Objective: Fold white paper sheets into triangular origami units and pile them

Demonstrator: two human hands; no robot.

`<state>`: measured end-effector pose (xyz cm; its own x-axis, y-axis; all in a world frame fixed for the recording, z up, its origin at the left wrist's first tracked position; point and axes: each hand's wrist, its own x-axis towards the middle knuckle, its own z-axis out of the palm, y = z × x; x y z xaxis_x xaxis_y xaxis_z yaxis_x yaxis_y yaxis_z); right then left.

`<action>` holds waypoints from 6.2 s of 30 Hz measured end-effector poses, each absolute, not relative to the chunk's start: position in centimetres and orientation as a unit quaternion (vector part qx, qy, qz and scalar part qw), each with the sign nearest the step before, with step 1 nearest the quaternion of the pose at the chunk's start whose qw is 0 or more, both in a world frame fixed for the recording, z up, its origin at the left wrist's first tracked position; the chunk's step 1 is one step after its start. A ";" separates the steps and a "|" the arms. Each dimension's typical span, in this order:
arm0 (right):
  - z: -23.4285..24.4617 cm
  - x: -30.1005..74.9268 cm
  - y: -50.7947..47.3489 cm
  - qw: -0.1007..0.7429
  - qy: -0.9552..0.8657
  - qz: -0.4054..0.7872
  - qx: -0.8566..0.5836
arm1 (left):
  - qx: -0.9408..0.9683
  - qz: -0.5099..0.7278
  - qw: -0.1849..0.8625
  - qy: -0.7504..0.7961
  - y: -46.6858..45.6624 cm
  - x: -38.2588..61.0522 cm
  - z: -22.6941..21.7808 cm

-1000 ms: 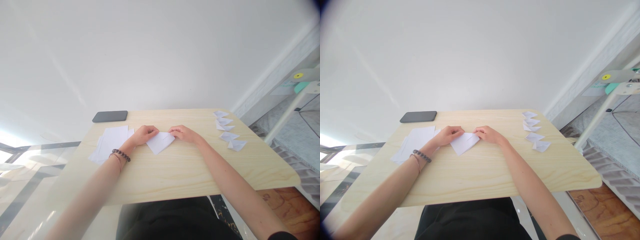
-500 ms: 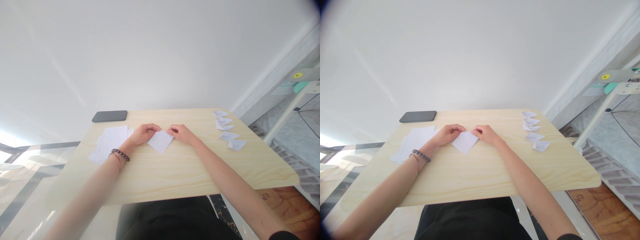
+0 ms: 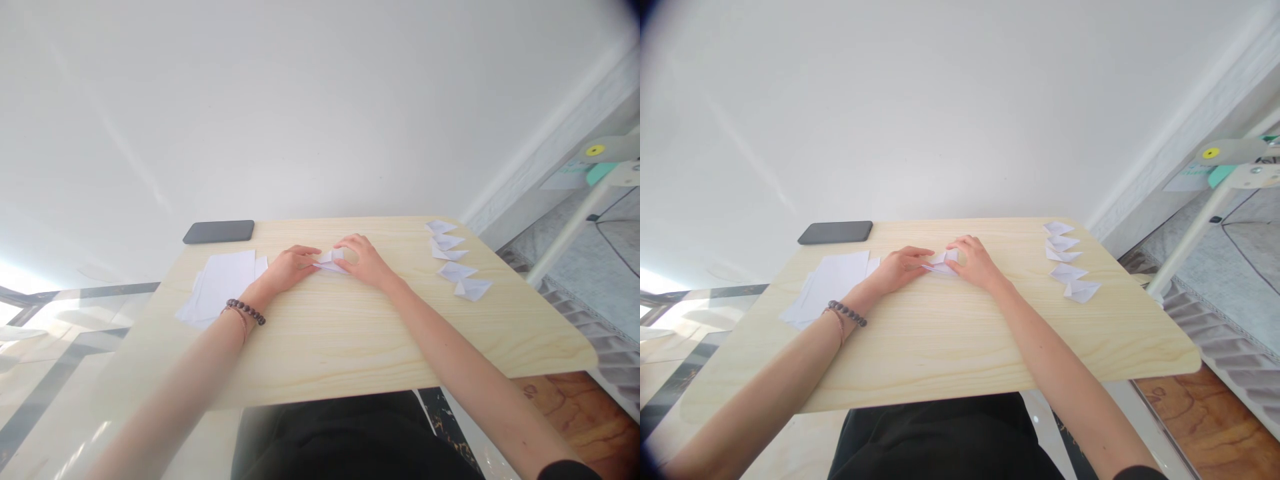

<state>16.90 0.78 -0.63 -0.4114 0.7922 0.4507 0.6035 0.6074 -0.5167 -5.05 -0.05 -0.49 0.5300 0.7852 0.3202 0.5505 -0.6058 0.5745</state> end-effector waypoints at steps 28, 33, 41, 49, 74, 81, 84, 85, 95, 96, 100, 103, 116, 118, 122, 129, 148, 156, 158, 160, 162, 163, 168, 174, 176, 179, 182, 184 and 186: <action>-1.2 16.6 1.2 0.252 -0.773 0.135 -0.566 | 0.915 0.104 -0.075 0.382 -2.0 -3.6 0.7; -0.7 18.0 1.2 0.264 -0.799 0.277 -0.464 | 0.905 0.102 -0.085 0.404 -2.0 -3.7 0.6; -0.8 17.3 1.3 0.250 -0.799 0.212 -0.504 | 0.905 0.105 -0.082 0.404 -2.0 -3.7 0.6; -1.9 16.2 1.3 0.229 -0.784 0.083 -0.571 | 0.913 0.101 -0.073 0.388 -2.3 -3.7 0.7; -1.3 15.5 0.9 0.188 -0.778 0.041 -0.598 | 0.913 0.076 -0.095 0.390 -2.3 -3.7 0.7; -1.5 15.4 1.1 0.185 -0.773 0.033 -0.605 | 0.914 0.079 -0.093 0.388 -2.4 -3.5 0.6; -1.6 15.3 1.1 0.183 -0.771 0.031 -0.610 | 0.914 0.077 -0.096 0.386 -2.4 -3.4 0.6; -1.6 15.3 1.1 0.183 -0.770 0.030 -0.610 | 0.915 0.076 -0.098 0.384 -2.4 -3.4 0.6; -1.5 15.2 1.2 0.195 -0.764 0.042 -0.614 | 0.910 0.085 -0.081 0.397 -2.4 -3.5 0.5; -1.6 15.3 1.1 0.201 -0.763 0.044 -0.613 | 0.910 0.087 -0.077 0.399 -2.4 -3.5 0.5; -1.9 15.6 1.0 0.232 -0.776 0.059 -0.583 | 0.910 0.090 -0.066 0.400 -2.4 -3.5 0.6; -2.0 16.0 1.0 0.247 -0.785 0.088 -0.561 | 0.910 0.091 -0.061 0.399 -2.4 -3.5 0.6; -0.2 17.3 1.6 0.267 -0.739 0.270 -0.556 | 0.912 0.080 -0.026 0.402 -2.4 -4.2 1.1; -0.5 17.1 1.5 0.273 -0.739 0.258 -0.559 | 0.912 0.081 -0.024 0.400 -2.4 -4.3 1.1; -1.1 16.3 1.1 0.275 -0.743 0.182 -0.582 | 0.921 0.099 -0.041 0.376 -2.5 -4.1 1.1; -1.3 16.2 1.2 0.255 -0.752 0.176 -0.582 | 0.924 0.100 -0.047 0.366 -2.5 -4.1 0.9; 0.4 17.4 1.4 0.235 -0.723 0.296 -0.579 | 0.921 0.085 -0.032 0.380 -2.5 -3.8 1.2; 0.4 17.5 1.2 0.255 -0.705 0.303 -0.589 | 0.923 0.089 -0.036 0.374 -2.6 -3.8 1.1; -0.1 16.8 1.0 0.257 -0.714 0.267 -0.594 | 0.926 0.094 -0.041 0.363 -2.6 -3.9 1.0; -0.5 16.1 0.8 0.247 -0.724 0.225 -0.604 | 0.928 0.097 -0.047 0.356 -2.6 -3.9 0.9; -0.9 15.7 0.8 0.242 -0.725 0.204 -0.611 | 0.927 0.100 -0.052 0.356 -2.6 -3.8 0.8; -0.9 15.7 0.8 0.240 -0.725 0.204 -0.613 | 0.927 0.101 -0.054 0.358 -2.6 -3.8 0.8; -0.3 16.7 1.3 0.242 -0.712 0.266 -0.603 | 0.924 0.104 -0.049 0.365 -2.5 -3.6 0.9; 0.5 18.3 1.9 0.248 -0.704 0.337 -0.574 | 0.924 0.097 -0.046 0.367 -2.6 -3.7 1.1; 0.6 18.7 2.0 0.244 -0.708 0.351 -0.562 | 0.924 0.095 -0.049 0.366 -2.6 -3.8 1.0; 0.5 19.0 2.2 0.232 -0.714 0.367 -0.549 | 0.925 0.100 -0.057 0.362 -2.6 -3.8 0.8; 0.3 19.1 2.1 0.235 -0.720 0.350 -0.551 | 0.926 0.117 -0.066 0.354 -2.6 -3.6 0.6; -0.1 18.8 1.9 0.255 -0.720 0.312 -0.565 | 0.926 0.132 -0.068 0.348 -2.6 -3.4 0.5; -0.5 18.3 1.7 0.275 -0.727 0.259 -0.573 | 0.925 0.143 -0.061 0.345 -2.6 -3.3 0.5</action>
